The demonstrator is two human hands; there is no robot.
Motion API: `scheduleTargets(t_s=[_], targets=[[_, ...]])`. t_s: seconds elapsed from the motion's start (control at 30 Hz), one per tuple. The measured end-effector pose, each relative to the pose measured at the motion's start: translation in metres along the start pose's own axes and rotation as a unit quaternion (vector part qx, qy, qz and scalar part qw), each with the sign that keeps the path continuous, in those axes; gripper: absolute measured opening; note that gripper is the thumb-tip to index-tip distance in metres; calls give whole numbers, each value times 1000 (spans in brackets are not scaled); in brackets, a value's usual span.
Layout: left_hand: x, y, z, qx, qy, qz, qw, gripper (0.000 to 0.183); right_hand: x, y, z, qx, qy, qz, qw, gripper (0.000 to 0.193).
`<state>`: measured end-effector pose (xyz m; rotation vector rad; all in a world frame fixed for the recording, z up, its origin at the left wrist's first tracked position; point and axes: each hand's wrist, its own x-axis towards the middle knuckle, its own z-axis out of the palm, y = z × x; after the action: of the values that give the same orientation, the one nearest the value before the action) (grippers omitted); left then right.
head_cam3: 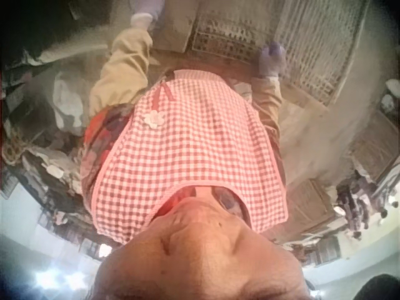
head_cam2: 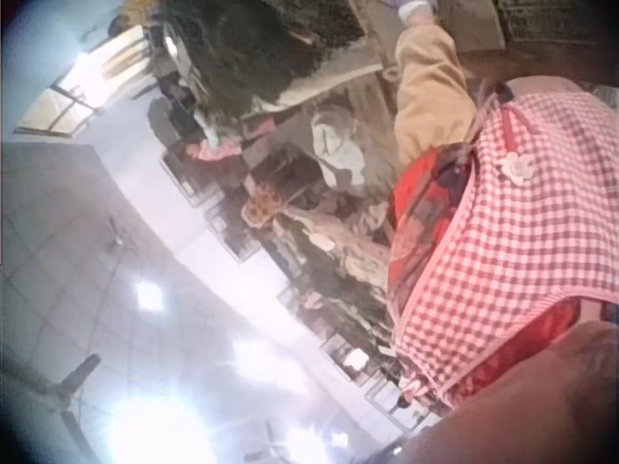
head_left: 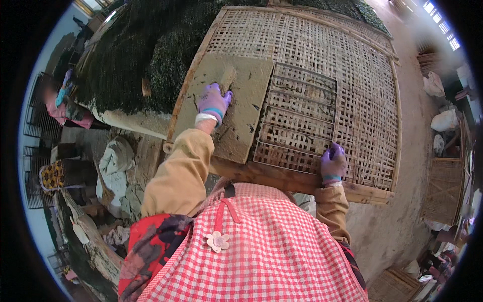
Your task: The person repeatedly picks up bundles of green seaweed from a large pile and places them into a rectangular frame on a woven drying rack. They spread and press the seaweed to form a uniform layer within the frame, repeating this process multiple times.
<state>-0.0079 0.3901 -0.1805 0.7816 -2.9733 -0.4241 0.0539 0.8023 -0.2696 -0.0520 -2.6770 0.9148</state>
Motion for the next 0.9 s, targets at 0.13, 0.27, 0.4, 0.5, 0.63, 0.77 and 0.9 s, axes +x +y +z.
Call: scheduleTargets(t_s=[0.13, 0.27, 0.4, 0.5, 0.63, 0.77, 0.9], targets=[[4, -10, 5, -7, 19, 46, 999, 51, 0, 3, 2, 16, 5, 21, 1000, 28], [2, -16, -3, -45, -40, 70, 996, 54, 0, 5, -2, -28, -6, 33, 999, 27], [5, -25, 0, -66, -18, 105, 992, 51, 10, 1, -8, -52, -54, 101, 992, 25], [5, -22, -2, -74, -23, 114, 991, 50, 15, -3, -13, -93, -92, 151, 980, 24], [6, -29, -1, -100, -17, 117, 988, 50, 19, -20, -13, -121, -99, 151, 976, 26], [8, -20, 2, -112, -15, 109, 988, 50, 21, -9, -12, -154, -35, 84, 984, 27], [1, -33, 12, -94, 34, 89, 991, 62, 0, -10, 3, -102, -8, 83, 991, 22]])
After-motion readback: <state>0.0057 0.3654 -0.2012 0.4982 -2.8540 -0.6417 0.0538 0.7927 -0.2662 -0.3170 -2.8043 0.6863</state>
